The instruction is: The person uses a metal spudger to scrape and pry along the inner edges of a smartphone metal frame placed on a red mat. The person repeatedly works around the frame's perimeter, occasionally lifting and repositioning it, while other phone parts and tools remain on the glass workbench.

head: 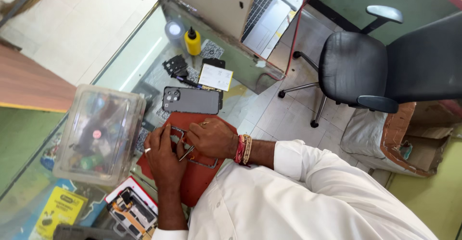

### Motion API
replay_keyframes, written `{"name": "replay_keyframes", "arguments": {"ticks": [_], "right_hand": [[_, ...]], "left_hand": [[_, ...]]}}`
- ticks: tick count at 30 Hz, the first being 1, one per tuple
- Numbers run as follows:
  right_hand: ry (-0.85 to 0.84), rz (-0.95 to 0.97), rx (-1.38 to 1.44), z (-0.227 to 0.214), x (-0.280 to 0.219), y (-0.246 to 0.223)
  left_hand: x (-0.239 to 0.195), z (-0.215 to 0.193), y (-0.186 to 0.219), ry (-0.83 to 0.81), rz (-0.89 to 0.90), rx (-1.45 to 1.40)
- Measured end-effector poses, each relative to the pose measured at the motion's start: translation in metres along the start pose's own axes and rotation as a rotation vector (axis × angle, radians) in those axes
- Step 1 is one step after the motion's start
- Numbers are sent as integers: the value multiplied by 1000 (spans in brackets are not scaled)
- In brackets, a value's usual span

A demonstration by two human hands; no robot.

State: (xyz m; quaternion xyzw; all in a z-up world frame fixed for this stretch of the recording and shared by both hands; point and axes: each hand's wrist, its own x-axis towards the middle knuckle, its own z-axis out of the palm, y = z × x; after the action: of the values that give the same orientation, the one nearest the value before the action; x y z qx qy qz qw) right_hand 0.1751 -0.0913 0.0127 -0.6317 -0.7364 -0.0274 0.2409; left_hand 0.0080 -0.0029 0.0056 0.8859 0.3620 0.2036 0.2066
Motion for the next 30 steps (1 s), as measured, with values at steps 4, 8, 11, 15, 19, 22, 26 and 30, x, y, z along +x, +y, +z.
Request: {"name": "replay_keyframes", "arguments": {"ticks": [4,8,11,15,19,22,26,30], "right_hand": [[-47,65,-7,1,3,-1],[-64,132,-2,2,4,-3],[-89,120,15,2,3,0],[27,55,139,10,2,5],[122,180,440,21,0,8],[103,267,457,25,-3,3],[139,222,423,19,-4,23],[85,318,422,6,-1,23]], "left_hand": [[0,3,-1,-9,-24,0],[-2,4,-3,-7,-24,9],[-1,2,-1,11,-17,33],[3,-3,-1,40,23,-37],[2,-2,-5,32,17,-76],[-6,-5,-7,38,-38,-110],[-9,-6,-8,45,-40,-133],[-10,-4,-11,0,-46,-149]]}}
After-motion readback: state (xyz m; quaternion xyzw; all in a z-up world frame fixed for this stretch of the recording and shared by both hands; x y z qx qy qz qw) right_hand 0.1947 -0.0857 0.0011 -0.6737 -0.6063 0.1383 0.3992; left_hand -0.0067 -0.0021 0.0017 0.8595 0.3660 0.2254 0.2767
